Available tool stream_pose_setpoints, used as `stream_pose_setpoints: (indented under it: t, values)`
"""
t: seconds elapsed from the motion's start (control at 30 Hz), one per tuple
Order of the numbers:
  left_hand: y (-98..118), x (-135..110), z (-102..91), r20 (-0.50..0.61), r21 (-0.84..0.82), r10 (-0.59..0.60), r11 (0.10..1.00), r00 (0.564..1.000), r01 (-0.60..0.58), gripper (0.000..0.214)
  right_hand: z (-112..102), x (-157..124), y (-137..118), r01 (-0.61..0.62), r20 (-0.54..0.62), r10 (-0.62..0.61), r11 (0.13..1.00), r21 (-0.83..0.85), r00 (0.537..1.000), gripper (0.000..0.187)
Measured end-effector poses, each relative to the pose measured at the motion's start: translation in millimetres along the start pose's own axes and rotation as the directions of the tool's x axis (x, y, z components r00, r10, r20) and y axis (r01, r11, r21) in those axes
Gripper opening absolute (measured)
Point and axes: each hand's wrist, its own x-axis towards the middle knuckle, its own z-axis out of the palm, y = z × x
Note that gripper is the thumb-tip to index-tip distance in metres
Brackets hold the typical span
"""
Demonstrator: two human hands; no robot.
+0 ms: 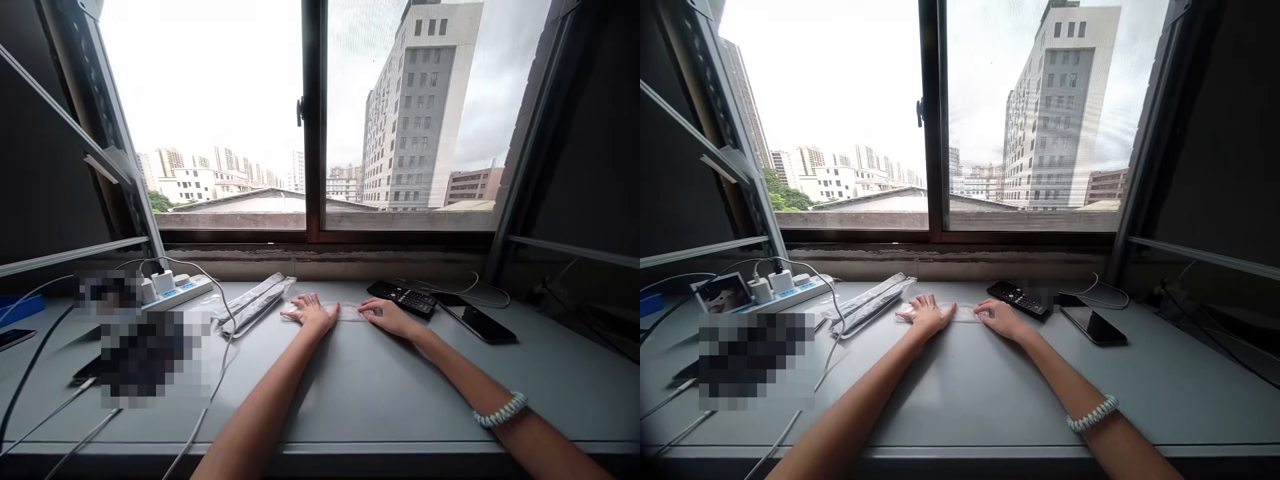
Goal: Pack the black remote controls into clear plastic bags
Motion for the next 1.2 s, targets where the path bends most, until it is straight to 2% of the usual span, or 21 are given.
stream_pose_setpoints:
  t: [0.2,0.37,0.5,0.57,0.63,0.73,0.8,0.97,1.07,1.2]
  values:
    - [0,-3,-3.9,-0.003,-0.012,0.010,1.000,1.000,-0.010,0.082,-2,-1,-3,0.003,0.018,-0.003,1.000,-0.015,1.000,0.025]
    - [-1,-3,-1.6,0.007,0.030,-0.003,1.000,1.000,0.002,0.087,-3,-1,-1,-0.004,0.036,0.003,1.000,0.006,0.999,0.025]
    - [-1,0,2.1,-0.051,0.076,0.073,0.995,0.996,-0.069,0.084,-3,-1,0,0.000,0.040,-0.001,1.000,0.017,0.999,0.025]
    - [-4,5,0.2,-0.097,0.036,0.105,0.994,0.990,-0.102,0.081,-3,-1,0,0.002,0.037,-0.003,1.000,0.022,0.999,0.025]
    - [-10,13,-4.5,-0.187,-0.014,0.103,0.994,0.977,-0.107,0.076,-2,-2,1,0.004,0.027,-0.004,1.000,0.021,1.000,0.025]
    - [-24,26,-12.4,-0.323,-0.030,0.046,0.998,0.945,-0.059,0.068,-2,-2,1,0.002,0.016,-0.003,1.000,0.008,1.000,0.024]
    - [-35,33,-14.4,-0.356,-0.011,0.002,1.000,0.934,-0.007,0.064,-3,-2,0,0.000,0.000,0.000,1.000,0.003,1.000,0.024]
    - [-53,43,-11.8,-0.305,0.006,-0.140,0.989,0.942,0.148,0.056,-9,1,-6,-0.002,-0.127,-0.003,0.999,-0.041,0.992,0.024]
    - [-57,47,-14.7,-0.301,-0.002,-0.144,0.989,0.942,0.151,0.049,-13,1,-7,0.013,-0.184,-0.028,0.997,-0.082,0.983,0.023]
    - [-64,52,-23.5,-0.316,0.008,-0.151,0.987,0.937,0.162,0.046,-13,0,-5,0.025,-0.190,-0.046,0.994,-0.108,0.981,0.021]
